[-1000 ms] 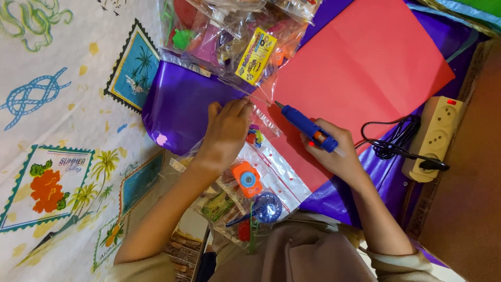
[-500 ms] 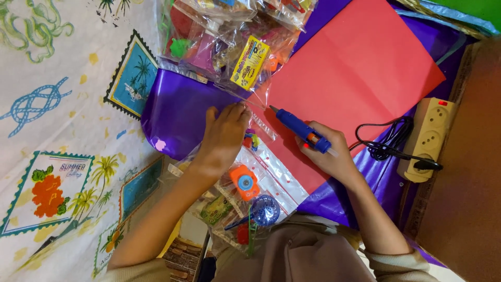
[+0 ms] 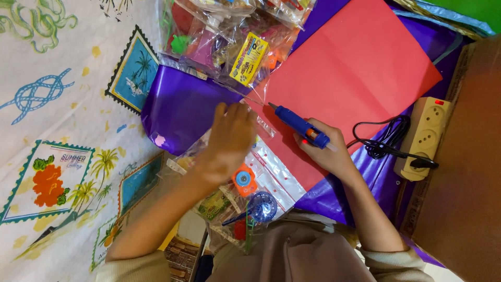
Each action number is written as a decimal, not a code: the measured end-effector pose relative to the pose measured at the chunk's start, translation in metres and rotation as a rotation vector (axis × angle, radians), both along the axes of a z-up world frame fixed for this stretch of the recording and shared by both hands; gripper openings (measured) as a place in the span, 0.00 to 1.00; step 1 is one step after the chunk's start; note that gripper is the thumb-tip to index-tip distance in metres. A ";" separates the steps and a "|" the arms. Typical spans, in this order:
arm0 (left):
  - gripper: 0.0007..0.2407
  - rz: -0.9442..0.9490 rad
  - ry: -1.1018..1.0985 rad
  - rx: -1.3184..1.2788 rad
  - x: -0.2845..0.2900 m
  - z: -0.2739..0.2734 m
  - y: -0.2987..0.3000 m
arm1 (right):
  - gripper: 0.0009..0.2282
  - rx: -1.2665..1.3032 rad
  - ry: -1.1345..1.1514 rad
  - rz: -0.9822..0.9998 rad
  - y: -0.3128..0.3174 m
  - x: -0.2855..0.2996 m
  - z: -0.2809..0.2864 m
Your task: The person uses a hot glue gun to attach small packaged toys to a red display sheet.
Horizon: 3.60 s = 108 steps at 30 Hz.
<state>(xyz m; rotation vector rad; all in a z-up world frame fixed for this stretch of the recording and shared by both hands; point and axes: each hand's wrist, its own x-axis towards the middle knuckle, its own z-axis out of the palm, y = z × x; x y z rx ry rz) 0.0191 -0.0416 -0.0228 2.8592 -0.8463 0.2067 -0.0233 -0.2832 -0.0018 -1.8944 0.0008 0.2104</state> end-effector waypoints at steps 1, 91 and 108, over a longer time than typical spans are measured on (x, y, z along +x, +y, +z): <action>0.06 -0.002 0.000 0.001 -0.007 0.009 -0.008 | 0.07 0.001 0.000 -0.002 0.000 0.001 0.002; 0.16 0.456 0.793 -0.682 0.034 0.035 0.014 | 0.16 -0.568 -0.115 0.194 0.023 0.012 -0.015; 0.16 0.477 0.769 -0.629 0.033 0.042 0.010 | 0.15 -0.577 -0.109 0.199 0.021 0.012 -0.017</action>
